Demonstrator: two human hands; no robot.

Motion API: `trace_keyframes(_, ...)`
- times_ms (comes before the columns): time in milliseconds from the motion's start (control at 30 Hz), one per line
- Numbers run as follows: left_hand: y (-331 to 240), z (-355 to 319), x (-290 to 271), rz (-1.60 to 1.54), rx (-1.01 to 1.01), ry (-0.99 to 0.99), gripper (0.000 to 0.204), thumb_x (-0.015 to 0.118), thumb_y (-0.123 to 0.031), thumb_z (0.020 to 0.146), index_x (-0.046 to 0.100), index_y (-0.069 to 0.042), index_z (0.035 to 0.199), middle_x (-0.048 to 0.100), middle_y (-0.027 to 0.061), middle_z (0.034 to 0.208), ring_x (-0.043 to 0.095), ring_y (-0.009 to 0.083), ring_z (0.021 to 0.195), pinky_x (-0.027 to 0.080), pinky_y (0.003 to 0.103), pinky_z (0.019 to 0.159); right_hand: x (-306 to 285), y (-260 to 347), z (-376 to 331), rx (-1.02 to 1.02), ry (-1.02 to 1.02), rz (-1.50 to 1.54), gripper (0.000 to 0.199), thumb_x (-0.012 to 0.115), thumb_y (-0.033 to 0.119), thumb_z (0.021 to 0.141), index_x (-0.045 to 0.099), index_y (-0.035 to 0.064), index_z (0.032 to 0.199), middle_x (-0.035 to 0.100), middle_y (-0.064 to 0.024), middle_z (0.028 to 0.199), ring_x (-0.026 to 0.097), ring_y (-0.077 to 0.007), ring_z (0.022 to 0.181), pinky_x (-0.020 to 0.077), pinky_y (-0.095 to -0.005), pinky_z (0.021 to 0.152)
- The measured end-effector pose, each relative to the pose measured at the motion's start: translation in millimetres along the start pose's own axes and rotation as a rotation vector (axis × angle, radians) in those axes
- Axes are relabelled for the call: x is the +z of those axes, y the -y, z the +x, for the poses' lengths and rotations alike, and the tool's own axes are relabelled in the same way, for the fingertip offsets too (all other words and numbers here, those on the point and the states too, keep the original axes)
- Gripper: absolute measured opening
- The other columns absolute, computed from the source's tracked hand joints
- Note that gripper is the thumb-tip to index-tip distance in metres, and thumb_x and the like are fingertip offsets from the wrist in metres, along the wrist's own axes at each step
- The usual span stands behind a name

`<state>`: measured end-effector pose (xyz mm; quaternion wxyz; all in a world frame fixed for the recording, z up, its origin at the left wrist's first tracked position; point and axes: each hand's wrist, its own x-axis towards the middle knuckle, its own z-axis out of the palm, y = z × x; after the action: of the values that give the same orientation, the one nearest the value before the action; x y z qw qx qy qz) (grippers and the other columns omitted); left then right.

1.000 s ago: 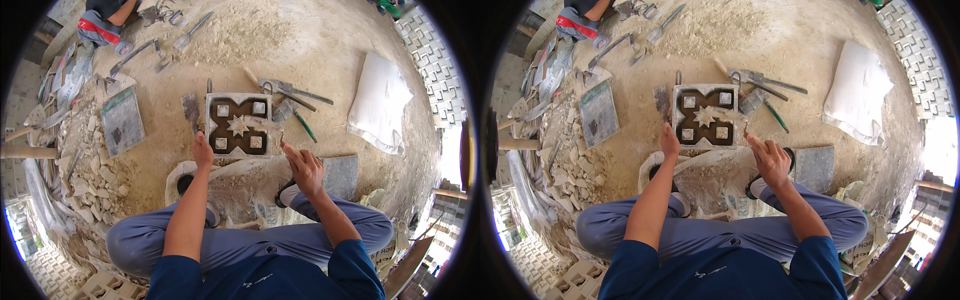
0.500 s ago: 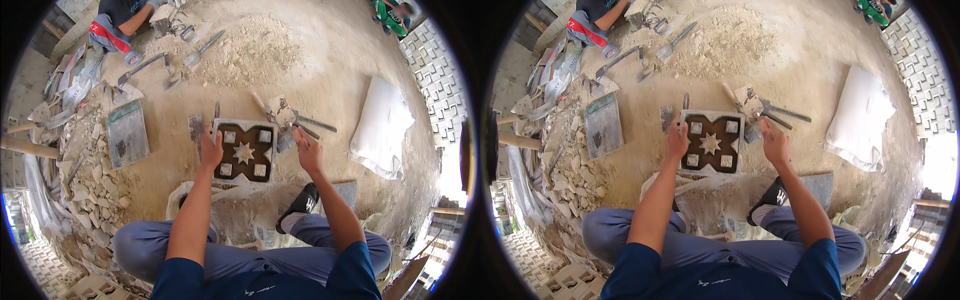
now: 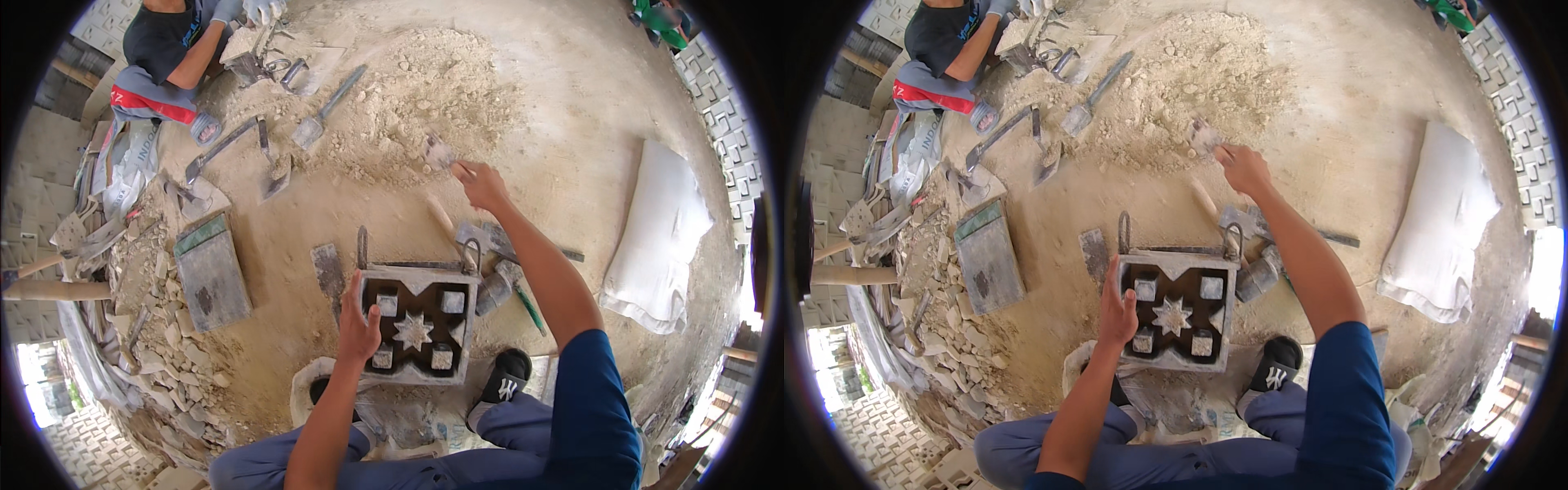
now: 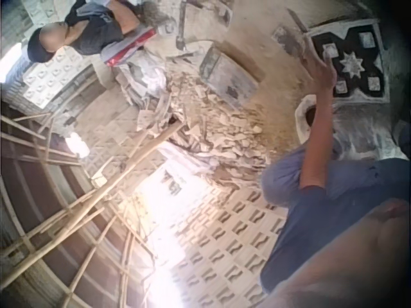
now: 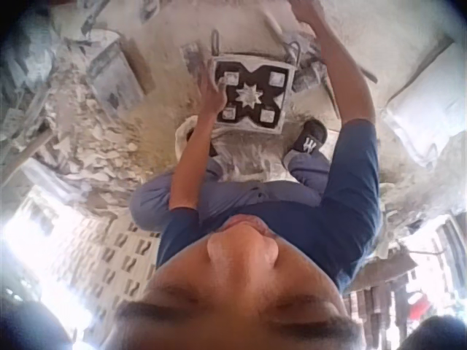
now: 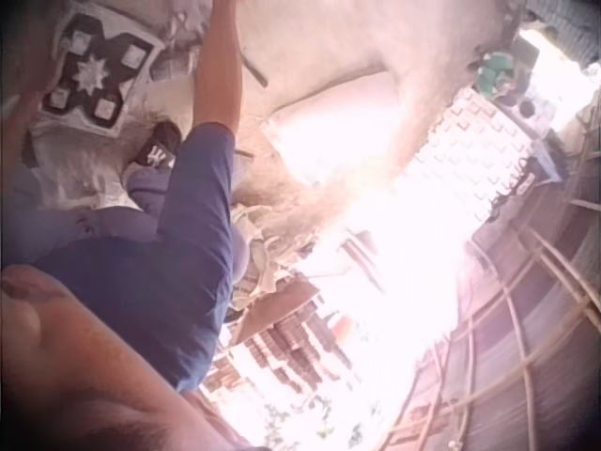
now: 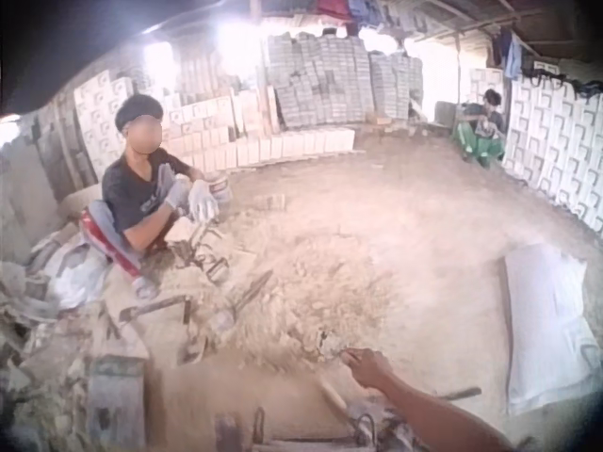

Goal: The person carves a star pattern into a square stone tile using a chisel and a hammer, while adding light-colored sand or powder to the indentations.

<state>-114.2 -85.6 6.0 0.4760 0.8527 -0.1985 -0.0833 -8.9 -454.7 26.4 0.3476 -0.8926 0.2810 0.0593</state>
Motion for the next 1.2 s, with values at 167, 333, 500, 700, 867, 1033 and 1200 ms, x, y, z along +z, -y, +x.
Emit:
trace_keyframes(167,3,1,3,0.024,-0.010,0.017,0.087,0.033,-0.065,0.099,0.024,0.003,0.154,0.036,0.0257,0.154,0.038,0.0446,0.138,0.027,0.049,0.116,12,67,51,-0.012,-0.154,-0.108,0.034,0.052,0.040,0.098,0.068,0.0289,0.126,0.073,-0.0173,0.099,0.070,-0.0349,0.090,0.0542,-0.0478,0.081)
trace_keyframes(333,3,1,-4,0.047,-0.022,0.015,0.087,0.035,-0.064,0.099,0.023,0.002,0.154,0.036,0.0253,0.154,0.037,0.0446,0.139,0.028,0.049,0.116,-8,91,29,-0.060,0.092,-0.346,0.031,0.048,0.031,0.102,0.066,0.0345,0.127,0.072,-0.0134,0.092,0.071,-0.0323,0.084,0.0571,-0.0453,0.073)
trace_keyframes(500,2,3,-2,0.020,-0.007,0.030,0.086,0.036,-0.063,0.099,0.023,0.002,0.154,0.036,0.0243,0.154,0.037,0.0444,0.139,0.029,0.049,0.115,-10,34,19,-0.133,-0.093,-0.443,0.028,0.050,0.026,0.102,0.066,0.0315,0.124,0.070,-0.0140,0.088,0.072,-0.0318,0.083,0.0577,-0.0445,0.070)
trace_keyframes(700,0,1,-7,0.037,-0.021,0.021,0.086,0.037,-0.063,0.099,0.023,0.001,0.155,0.036,0.0243,0.154,0.039,0.0445,0.138,0.030,0.050,0.114,-29,21,21,-0.019,-0.301,-0.472,0.026,0.052,0.020,0.099,0.065,0.0257,0.121,0.071,-0.0166,0.091,0.072,-0.0338,0.086,0.0574,-0.0477,0.072)
trace_keyframes(867,2,1,-2,0.039,-0.007,0.025,0.083,0.041,-0.059,0.100,0.023,0.001,0.155,0.037,0.0245,0.154,0.040,0.0444,0.137,0.031,0.049,0.113,17,44,34,0.000,-0.135,-0.312,0.030,0.056,0.022,0.096,0.065,0.0303,0.123,0.071,-0.0180,0.096,0.070,-0.0374,0.090,0.0552,-0.0496,0.078)
trace_keyframes(1033,0,1,-2,0.042,-0.027,0.021,0.081,0.042,-0.058,0.100,0.023,-0.002,0.155,0.038,0.0236,0.153,0.040,0.0444,0.137,0.032,0.049,0.113,18,48,16,-0.103,-0.182,-0.367,0.035,0.058,0.026,0.096,0.063,0.0366,0.129,0.069,-0.0146,0.095,0.069,-0.0366,0.085,0.0547,-0.0488,0.073)
trace_keyframes(1200,1,1,-3,0.029,-0.038,0.019,0.081,0.043,-0.059,0.100,0.022,-0.005,0.157,0.038,0.0226,0.153,0.041,0.0443,0.136,0.034,0.050,0.112,-10,1,-14,-0.434,-0.417,-0.499,0.039,0.058,0.026,0.097,0.058,0.0373,0.134,0.063,-0.0111,0.091,0.069,-0.0330,0.075,0.0556,-0.0467,0.065)
